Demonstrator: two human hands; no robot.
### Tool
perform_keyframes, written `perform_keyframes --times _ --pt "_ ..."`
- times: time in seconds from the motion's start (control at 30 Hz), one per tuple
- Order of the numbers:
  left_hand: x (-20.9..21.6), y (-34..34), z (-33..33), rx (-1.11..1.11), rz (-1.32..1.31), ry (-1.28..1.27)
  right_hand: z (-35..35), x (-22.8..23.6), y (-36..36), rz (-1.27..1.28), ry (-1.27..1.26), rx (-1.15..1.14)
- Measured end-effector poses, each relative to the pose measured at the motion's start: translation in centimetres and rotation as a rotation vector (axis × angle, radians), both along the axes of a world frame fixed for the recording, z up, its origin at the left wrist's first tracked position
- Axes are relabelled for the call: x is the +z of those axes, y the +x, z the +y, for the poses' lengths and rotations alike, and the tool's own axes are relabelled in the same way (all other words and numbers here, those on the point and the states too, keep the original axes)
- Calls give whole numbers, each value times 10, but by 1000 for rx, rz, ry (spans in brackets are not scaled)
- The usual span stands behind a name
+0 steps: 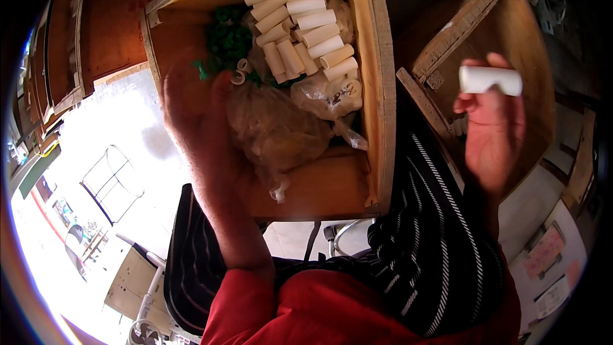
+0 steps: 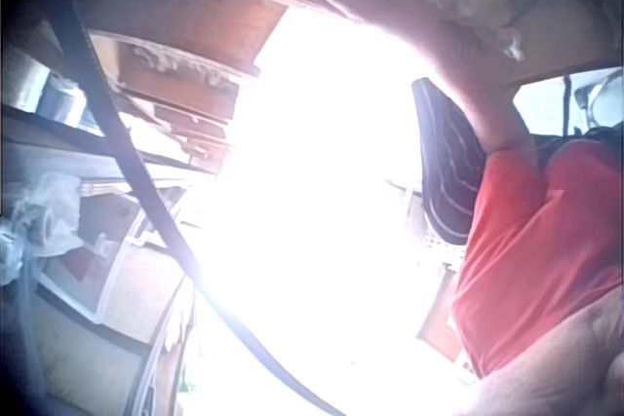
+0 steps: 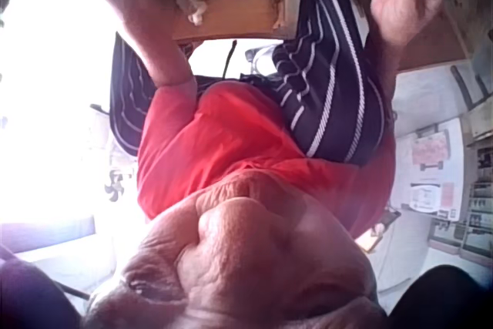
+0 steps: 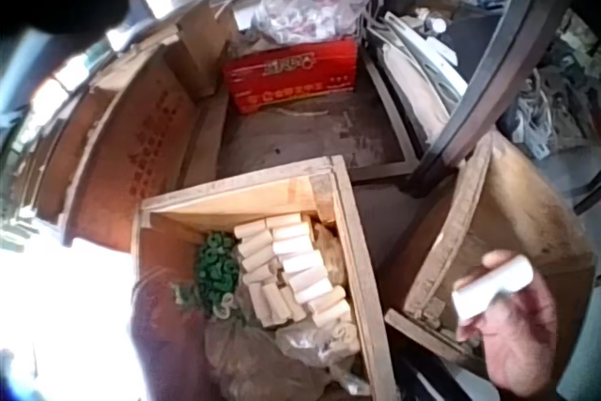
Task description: The person repeatedly picks up small white cylindrical objects and green plastic caps from a wooden box. They insert the green caps into the ends of the white cylinders one by one and place the assembled units into a separate compartment of the box.
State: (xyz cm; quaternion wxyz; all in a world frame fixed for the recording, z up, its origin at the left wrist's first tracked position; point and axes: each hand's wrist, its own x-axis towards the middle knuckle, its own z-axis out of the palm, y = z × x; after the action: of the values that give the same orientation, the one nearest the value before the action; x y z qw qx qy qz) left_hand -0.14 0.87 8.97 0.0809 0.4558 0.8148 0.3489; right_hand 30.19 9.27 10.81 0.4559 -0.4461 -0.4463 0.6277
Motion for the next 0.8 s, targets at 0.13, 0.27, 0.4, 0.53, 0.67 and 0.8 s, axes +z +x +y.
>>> perform_keyframes --times 0.13,0.27,0.4,0.53,0.67,0.8 --pt "2 29 5 -80 -492 164 -12 2 -26 8 -138 161" --pt "7 71 12 -483 -653 78 -17 -2 -39 132 -281 346" --pt "3 91 9 -554 -662 23 -23 -5 -39 133 -313 373" --pt "-3 86 9 -514 -575 22 -21 -4 -42 84 -298 381" --pt "-22 45 10 -228 -487 -10 -16 -2 -36 -9 -228 352" --pt "-56 10 22 -81 -343 -54 -14 -3 -26 -46 -192 343"
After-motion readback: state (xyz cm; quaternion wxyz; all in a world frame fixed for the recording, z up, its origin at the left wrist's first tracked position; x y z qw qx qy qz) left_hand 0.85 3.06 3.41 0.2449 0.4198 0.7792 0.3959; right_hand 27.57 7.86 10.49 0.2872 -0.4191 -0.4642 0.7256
